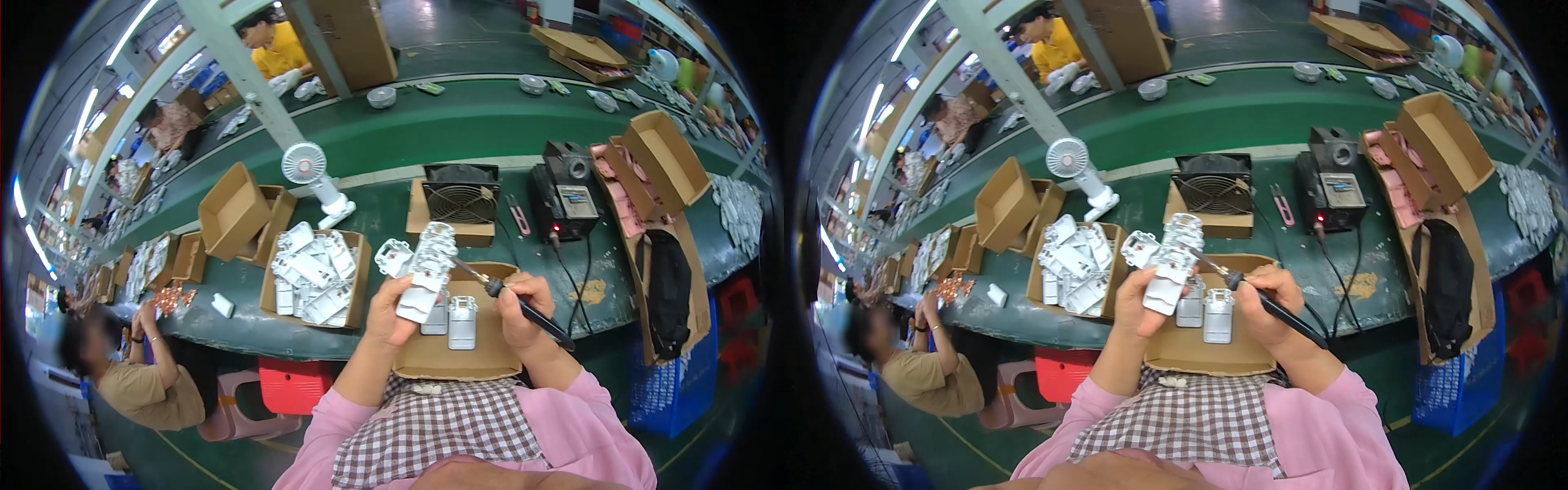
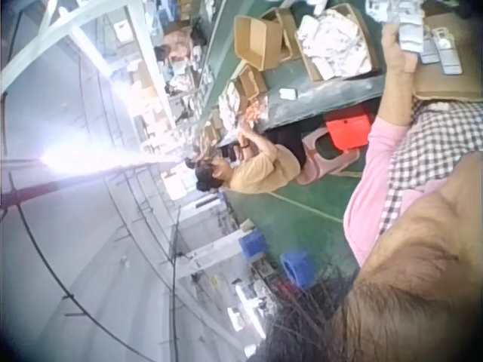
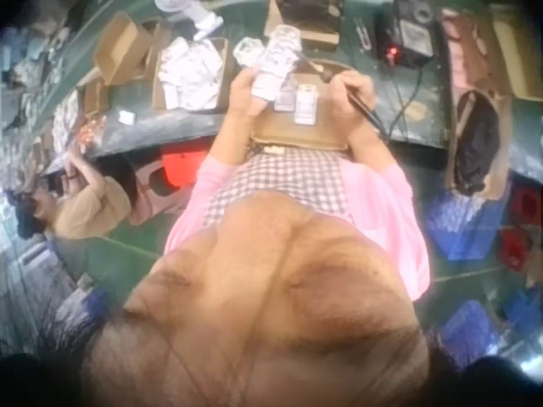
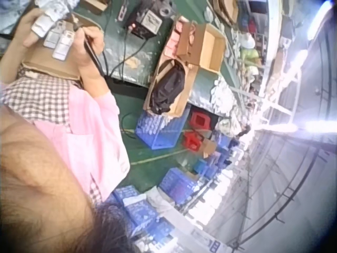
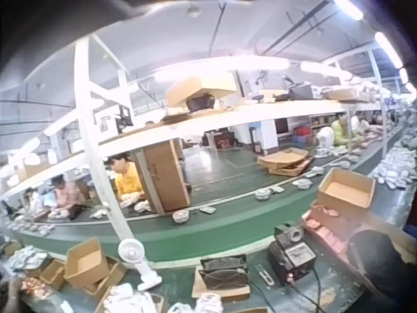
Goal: The person solders components onto plastic casings using a soldering iron and places the casings into a cardboard box. The person then retrieves additional plastic casings from another box and solders them with the soldering iron.
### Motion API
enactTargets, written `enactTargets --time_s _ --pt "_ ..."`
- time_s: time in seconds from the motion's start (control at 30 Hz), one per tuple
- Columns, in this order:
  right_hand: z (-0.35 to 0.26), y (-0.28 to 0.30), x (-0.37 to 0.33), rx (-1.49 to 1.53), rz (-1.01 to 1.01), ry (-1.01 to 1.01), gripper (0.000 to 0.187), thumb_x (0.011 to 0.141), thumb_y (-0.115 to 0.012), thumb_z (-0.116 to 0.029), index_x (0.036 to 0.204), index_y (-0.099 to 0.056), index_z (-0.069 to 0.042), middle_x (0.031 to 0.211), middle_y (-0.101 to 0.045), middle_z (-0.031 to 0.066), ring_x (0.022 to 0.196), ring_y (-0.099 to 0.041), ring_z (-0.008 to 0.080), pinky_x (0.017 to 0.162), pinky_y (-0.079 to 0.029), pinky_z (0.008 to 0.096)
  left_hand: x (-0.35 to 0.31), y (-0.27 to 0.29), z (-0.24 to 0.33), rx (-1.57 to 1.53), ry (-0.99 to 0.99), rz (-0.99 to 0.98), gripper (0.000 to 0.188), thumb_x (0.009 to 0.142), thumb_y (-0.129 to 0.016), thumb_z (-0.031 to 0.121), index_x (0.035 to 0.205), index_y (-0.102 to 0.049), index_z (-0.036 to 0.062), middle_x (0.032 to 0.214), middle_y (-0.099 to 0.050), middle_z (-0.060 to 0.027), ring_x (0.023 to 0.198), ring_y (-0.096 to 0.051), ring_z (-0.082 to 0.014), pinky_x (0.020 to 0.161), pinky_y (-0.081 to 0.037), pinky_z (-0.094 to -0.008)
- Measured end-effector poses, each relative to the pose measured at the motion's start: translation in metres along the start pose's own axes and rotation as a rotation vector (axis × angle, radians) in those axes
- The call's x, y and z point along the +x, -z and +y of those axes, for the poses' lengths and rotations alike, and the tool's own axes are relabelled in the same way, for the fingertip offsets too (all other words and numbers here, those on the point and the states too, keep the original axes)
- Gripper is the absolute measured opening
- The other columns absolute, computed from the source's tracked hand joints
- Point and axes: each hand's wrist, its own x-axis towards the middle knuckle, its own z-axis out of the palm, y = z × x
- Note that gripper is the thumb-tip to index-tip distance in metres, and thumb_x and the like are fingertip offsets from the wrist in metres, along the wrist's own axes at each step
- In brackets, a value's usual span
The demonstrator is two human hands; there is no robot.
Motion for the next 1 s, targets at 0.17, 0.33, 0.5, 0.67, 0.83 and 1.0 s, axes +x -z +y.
enactTargets --time_s 0.17,0.33,0.5,0.67,0.83,1.0 --pt "0.001 0.004 -0.003 -0.019 -0.002 -0.019 0.013 0.084 -0.06 -0.005 0.091 -0.049 -0.004 0.078 -0.055 0.0082 0.064 -0.05 0.0126 0.06 -0.042 0.0248 -0.001 0.004 -0.005 -0.012 0.012 0.07 0.047 0.085 -0.055 0.012 0.127 -0.042 -0.0058 0.12 -0.056 -0.0209 0.106 -0.059 -0.0343 0.085 -0.053 -0.0438" --pt "0.002 0.009 -0.007 0.011 0.002 -0.044 0.015 0.085 -0.061 -0.005 0.092 -0.048 -0.004 0.082 -0.055 0.0087 0.073 -0.052 0.0149 0.068 -0.042 0.0271 -0.002 0.004 -0.005 0.02 -0.021 0.064 0.052 0.081 -0.058 0.005 0.129 -0.04 -0.0027 0.116 -0.057 -0.0191 0.1 -0.062 -0.0308 0.078 -0.056 -0.0383" --pt "0.001 0.01 -0.003 0.011 -0.024 -0.031 0.016 0.086 -0.061 -0.008 0.094 -0.047 -0.004 0.083 -0.054 0.0095 0.072 -0.05 0.0142 0.066 -0.042 0.0263 0.002 -0.011 -0.007 0.215 -0.087 0.042 0.053 0.081 -0.062 -0.002 0.128 -0.04 0.0012 0.115 -0.057 -0.0118 0.101 -0.061 -0.0217 0.089 -0.051 -0.0354" --pt "-0.001 -0.002 0.001 -0.025 0.029 -0.017 0.023 0.089 -0.061 -0.022 0.089 -0.045 -0.007 0.075 -0.05 0.0065 0.057 -0.047 0.0111 0.052 -0.039 0.0229 0.001 -0.011 -0.008 0.242 -0.094 0.049 0.062 0.079 -0.066 -0.005 0.132 -0.035 0.0032 0.116 -0.057 -0.0121 0.103 -0.06 -0.0205 0.088 -0.051 -0.0341" --pt "0.001 -0.001 -0.001 -0.02 0.024 0.006 0.022 0.089 -0.06 -0.022 0.089 -0.044 -0.006 0.076 -0.049 0.0071 0.058 -0.047 0.0114 0.051 -0.039 0.0233 0.001 -0.011 -0.01 0.264 -0.121 0.134 0.045 0.084 -0.063 0.002 0.125 -0.044 0.0021 0.111 -0.059 -0.0102 0.098 -0.061 -0.0167 0.085 -0.052 -0.0342" --pt "0.001 -0.001 -0.001 0.003 0.019 0.023 0.022 0.089 -0.06 -0.021 0.09 -0.044 -0.007 0.077 -0.048 0.0073 0.059 -0.047 0.0115 0.051 -0.039 0.0231 0.002 -0.001 -0.011 0.359 -0.181 0.135 0.034 0.085 -0.061 0.003 0.117 -0.048 0.0007 0.101 -0.062 -0.0102 0.086 -0.063 -0.0166 0.074 -0.053 -0.0303"
